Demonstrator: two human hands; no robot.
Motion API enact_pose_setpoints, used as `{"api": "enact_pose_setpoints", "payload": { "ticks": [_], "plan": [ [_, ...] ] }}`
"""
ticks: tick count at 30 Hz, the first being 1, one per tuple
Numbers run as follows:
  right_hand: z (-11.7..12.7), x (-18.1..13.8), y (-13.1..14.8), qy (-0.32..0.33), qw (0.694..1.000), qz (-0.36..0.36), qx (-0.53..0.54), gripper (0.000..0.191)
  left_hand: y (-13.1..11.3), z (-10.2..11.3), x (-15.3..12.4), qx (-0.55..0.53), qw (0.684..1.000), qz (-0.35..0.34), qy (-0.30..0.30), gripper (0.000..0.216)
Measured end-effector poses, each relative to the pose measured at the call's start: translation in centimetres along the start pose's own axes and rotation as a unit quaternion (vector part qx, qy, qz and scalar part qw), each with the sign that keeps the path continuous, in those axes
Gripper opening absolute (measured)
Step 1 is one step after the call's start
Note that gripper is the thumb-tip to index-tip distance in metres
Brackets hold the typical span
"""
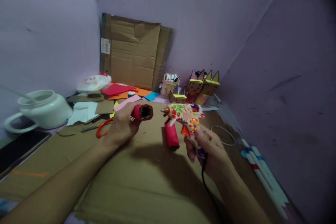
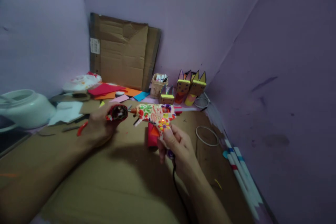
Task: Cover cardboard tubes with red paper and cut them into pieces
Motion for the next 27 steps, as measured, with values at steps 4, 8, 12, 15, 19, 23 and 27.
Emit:
{"api": "enact_pose_setpoints", "payload": {
  "ticks": [4, 8, 12, 15, 19, 23, 27],
  "plan": [
    [-0.4, -0.2, -0.1, -0.004, 0.998, 0.023, -0.066, 0.033, 0.3, 0.6, 0.0, 0.010, 1.000, 0.016, -0.020, 0.025],
    [-0.9, -0.5, 0.9, -0.024, 0.986, 0.072, -0.150, 0.022, 0.3, 0.4, -0.1, 0.010, 0.999, -0.001, -0.034, 0.023],
    [-1.5, -0.7, 2.0, -0.008, 0.966, 0.136, -0.220, 0.012, 0.0, 0.1, -0.2, -0.001, 0.999, -0.026, -0.041, 0.022],
    [-1.6, -0.8, 2.1, -0.003, 0.961, 0.157, -0.229, 0.013, -0.4, 0.1, -0.2, -0.005, 0.998, -0.040, -0.043, 0.022],
    [-1.6, -0.9, 1.9, -0.006, 0.958, 0.162, -0.236, 0.014, -0.5, 0.1, -0.2, -0.004, 0.998, -0.046, -0.047, 0.024],
    [-1.9, -0.9, 1.8, 0.008, 0.954, 0.163, -0.251, 0.013, -0.4, 0.1, -0.3, -0.001, 0.998, -0.047, -0.052, 0.024],
    [-1.7, -0.9, 1.9, -0.001, 0.952, 0.168, -0.255, 0.012, -0.6, 0.0, -0.3, 0.004, 0.998, -0.046, -0.048, 0.027]
  ]
}}
Point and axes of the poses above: each hand's wrist, its own x-axis towards the middle knuckle, its own z-axis out of the back of the hand, y = z × x, the point moved 9 cm from there along x, towards the middle knuckle, and after that the axes turned 3 degrees about y, right-handed, at the moved point
